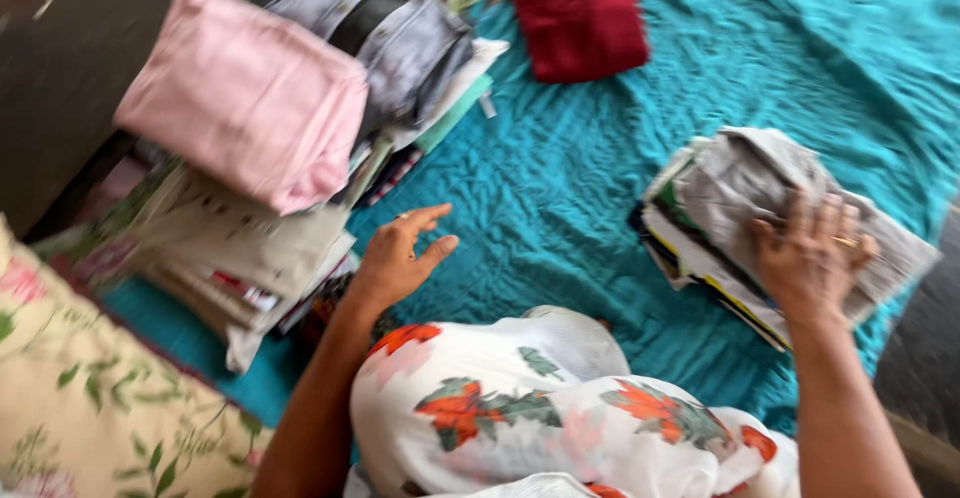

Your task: The person sorts a variety of shirts and pants on a blue cloth by picking them up from a pile and stacking them into several distinct groups.

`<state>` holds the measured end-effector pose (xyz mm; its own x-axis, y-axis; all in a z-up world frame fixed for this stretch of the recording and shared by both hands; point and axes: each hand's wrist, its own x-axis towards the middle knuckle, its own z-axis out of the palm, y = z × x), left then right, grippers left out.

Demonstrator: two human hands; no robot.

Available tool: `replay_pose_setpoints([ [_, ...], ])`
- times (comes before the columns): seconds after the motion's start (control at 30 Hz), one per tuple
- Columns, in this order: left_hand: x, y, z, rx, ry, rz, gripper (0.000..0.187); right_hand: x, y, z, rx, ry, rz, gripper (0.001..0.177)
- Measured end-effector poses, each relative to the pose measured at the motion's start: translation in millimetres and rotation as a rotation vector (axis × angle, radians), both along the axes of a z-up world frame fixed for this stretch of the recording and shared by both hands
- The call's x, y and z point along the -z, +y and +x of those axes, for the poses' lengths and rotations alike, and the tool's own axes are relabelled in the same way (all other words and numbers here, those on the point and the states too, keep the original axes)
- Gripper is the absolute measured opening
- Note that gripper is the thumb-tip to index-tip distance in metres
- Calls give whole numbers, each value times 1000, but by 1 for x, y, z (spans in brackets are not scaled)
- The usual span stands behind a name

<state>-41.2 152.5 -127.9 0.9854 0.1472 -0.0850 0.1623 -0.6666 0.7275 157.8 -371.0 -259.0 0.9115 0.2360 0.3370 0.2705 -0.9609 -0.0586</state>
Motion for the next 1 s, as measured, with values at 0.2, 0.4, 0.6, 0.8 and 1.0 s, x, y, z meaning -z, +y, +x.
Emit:
replay_pose_setpoints([
  [0.2, 123, 70, -67, -443, -128, 576, 54, -10, 1, -4, -50, 51, 29, 70],
  [0.4, 158, 130, -79, -550, -59, 901, 63, -62, 40, -26, 12, 165, 208, 82],
  [0.6, 185, 153, -81, -536, 29, 1071, 36, -73, 46, -60, -23, 163, 152, 82],
  [0.8, 176, 170, -84, -488, -58, 948, 25, -58, 33, -96, -121, 149, 212, 83],
  [1.0, 125, 205, -99, -537, 80, 787, 23, -72, 34, -134, -64, 234, 279, 77],
])
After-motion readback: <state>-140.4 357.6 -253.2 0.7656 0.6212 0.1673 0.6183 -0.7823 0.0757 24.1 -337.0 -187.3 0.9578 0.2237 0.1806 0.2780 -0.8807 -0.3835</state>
